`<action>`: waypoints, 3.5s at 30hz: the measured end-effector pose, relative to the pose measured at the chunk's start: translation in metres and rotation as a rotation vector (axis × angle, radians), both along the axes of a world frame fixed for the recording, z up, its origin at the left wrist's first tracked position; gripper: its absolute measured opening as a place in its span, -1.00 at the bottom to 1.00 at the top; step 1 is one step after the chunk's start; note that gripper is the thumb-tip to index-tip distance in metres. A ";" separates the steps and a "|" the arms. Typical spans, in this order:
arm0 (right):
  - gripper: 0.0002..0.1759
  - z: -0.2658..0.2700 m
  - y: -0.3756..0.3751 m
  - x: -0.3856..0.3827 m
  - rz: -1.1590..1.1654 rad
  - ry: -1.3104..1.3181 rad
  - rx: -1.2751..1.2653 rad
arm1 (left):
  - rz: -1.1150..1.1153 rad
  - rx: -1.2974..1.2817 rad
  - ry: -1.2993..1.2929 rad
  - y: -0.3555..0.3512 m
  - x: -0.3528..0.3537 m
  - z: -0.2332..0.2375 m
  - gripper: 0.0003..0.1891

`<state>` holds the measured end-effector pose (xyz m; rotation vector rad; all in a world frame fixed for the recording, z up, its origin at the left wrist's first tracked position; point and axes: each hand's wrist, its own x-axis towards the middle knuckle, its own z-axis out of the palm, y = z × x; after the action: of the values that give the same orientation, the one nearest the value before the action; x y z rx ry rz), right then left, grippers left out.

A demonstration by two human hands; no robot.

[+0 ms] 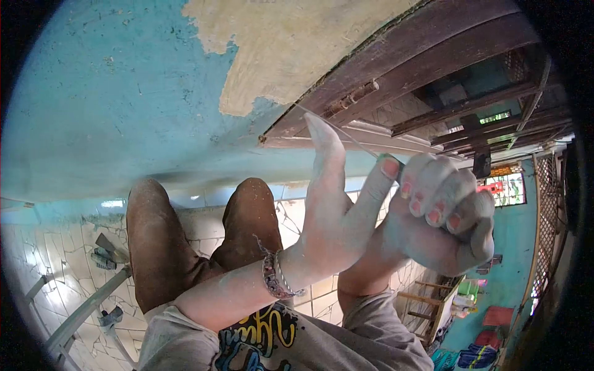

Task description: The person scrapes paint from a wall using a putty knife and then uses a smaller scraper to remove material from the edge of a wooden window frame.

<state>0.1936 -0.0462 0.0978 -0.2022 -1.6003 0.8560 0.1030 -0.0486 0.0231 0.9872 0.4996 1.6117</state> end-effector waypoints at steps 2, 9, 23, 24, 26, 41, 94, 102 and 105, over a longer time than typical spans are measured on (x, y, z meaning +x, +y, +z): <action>-0.60 -0.002 -0.001 0.000 -0.006 0.000 0.005 | 0.021 0.007 0.001 0.001 0.002 -0.001 -0.09; -0.59 -0.010 -0.004 0.001 -0.031 0.073 0.019 | 0.038 0.048 0.061 -0.001 0.001 -0.002 -0.09; -0.60 -0.011 -0.002 -0.009 -0.004 0.095 0.040 | -0.038 -0.017 -0.008 -0.008 -0.008 0.005 -0.09; -0.60 -0.012 0.002 -0.008 0.011 0.077 0.045 | -0.004 0.012 0.010 -0.007 -0.008 0.003 -0.09; -0.60 -0.009 0.004 -0.006 0.026 0.053 0.030 | 0.029 0.043 -0.021 -0.004 -0.006 0.003 -0.08; -0.60 -0.007 0.004 -0.007 0.021 0.030 -0.007 | -0.005 -0.050 -0.004 -0.005 -0.012 0.002 -0.10; -0.53 -0.055 -0.007 -0.002 -0.078 0.267 -0.223 | 0.072 -0.004 0.161 -0.006 -0.011 -0.023 -0.05; -0.46 -0.078 -0.069 0.024 -0.400 -0.376 -0.906 | 0.291 0.056 0.588 -0.009 -0.007 -0.057 -0.08; -0.46 -0.093 -0.065 0.027 -0.288 -0.328 -1.002 | 0.312 0.066 0.639 -0.012 -0.012 -0.059 -0.11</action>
<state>0.2210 -0.1110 0.0050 -1.2983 -1.2496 1.3763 0.0911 -0.0608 -0.0359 1.5399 1.0811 1.5664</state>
